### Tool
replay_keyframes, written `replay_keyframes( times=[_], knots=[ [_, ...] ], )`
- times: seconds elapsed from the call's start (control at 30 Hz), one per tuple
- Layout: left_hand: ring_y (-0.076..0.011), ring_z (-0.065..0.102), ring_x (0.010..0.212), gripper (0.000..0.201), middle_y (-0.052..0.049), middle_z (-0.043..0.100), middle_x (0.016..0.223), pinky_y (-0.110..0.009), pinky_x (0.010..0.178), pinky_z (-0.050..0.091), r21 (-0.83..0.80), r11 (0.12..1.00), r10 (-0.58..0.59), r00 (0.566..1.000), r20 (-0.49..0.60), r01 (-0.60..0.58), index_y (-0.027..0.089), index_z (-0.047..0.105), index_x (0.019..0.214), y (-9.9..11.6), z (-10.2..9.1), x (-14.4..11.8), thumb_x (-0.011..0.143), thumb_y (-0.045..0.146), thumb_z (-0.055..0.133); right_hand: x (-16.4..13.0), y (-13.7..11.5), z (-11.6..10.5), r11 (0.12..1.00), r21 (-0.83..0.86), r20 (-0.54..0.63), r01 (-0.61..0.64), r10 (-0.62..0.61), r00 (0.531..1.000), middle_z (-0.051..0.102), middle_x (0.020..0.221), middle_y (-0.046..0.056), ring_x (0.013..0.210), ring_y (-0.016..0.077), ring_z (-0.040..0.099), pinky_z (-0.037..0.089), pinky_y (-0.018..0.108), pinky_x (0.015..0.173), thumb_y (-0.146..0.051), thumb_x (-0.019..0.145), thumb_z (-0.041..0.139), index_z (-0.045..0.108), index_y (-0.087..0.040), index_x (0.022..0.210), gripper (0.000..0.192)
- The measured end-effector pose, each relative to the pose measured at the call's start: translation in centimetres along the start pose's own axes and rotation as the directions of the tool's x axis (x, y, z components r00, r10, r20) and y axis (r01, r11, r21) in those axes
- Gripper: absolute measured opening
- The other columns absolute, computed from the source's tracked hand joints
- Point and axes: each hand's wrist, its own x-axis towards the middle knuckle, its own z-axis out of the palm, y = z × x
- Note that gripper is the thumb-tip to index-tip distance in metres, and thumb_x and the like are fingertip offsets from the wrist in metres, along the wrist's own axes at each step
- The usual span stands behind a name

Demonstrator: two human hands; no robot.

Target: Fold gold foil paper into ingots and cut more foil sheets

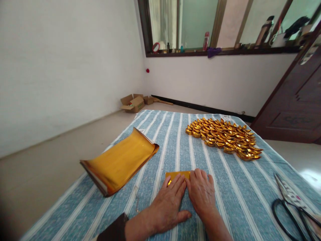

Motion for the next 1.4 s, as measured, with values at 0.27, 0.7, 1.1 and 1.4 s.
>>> replay_keyframes(
  times=[0.27, 0.7, 1.1, 1.4],
  knots=[
    [-0.0297, 0.013, 0.146, 0.082, -0.018, 0.022, 0.156, -0.055, 0.117, 0.013, 0.035, 0.999, 0.015, 1.0, 0.014, -0.015, 0.011, 0.023, 0.15, -0.3, 0.0, 0.2, 0.089, 0.061, 0.047, -0.7, 0.2, 0.2, 0.988, 0.138, 0.007, -0.065, 0.064, 0.998, 0.062, 0.099, 0.006, 0.097, 0.0208, 0.055, 0.033, 0.034, 0.085, -0.024, 0.095, 0.046, 0.063, -0.02, 0.101, 0.018],
    [-0.0318, 0.013, 0.146, 0.078, -0.019, 0.022, 0.156, -0.058, 0.115, 0.014, 0.054, 0.998, 0.01, 0.999, 0.032, -0.012, 0.017, 0.029, 0.148, -0.6, 0.2, 0.4, 0.09, 0.069, 0.037, -0.2, 2.8, 2.5, 0.858, 0.501, -0.082, -0.116, 0.18, 0.98, 0.067, 0.1, 0.006, 0.094, 0.0219, 0.059, 0.039, 0.037, 0.09, -0.023, 0.084, 0.056, 0.071, -0.022, 0.092, 0.017],
    [-0.0329, 0.018, 0.144, 0.071, -0.019, 0.028, 0.154, -0.058, 0.113, 0.017, 0.121, 0.992, 0.01, 0.999, 0.051, -0.016, 0.016, 0.038, 0.143, -0.3, -0.7, 0.6, 0.092, 0.065, 0.037, 0.3, 4.7, 2.2, 0.778, 0.601, -0.068, -0.185, 0.28, 0.958, 0.067, 0.096, 0.008, 0.095, 0.026, 0.059, 0.041, 0.044, 0.093, -0.02, 0.07, 0.067, 0.073, -0.02, 0.084, 0.015],
    [-0.0322, 0.023, 0.143, 0.07, -0.019, 0.031, 0.153, -0.057, 0.112, 0.018, 0.152, 0.988, 0.021, 0.999, 0.027, -0.025, 0.016, 0.037, 0.143, -0.3, -0.5, 0.7, 0.092, 0.064, 0.04, 0.2, 5.9, 2.2, 0.777, 0.587, -0.059, -0.229, 0.323, 0.945, 0.066, 0.098, 0.008, 0.099, 0.0284, 0.058, 0.041, 0.047, 0.094, -0.021, 0.068, 0.068, 0.074, -0.024, 0.076, 0.01]
  ],
)
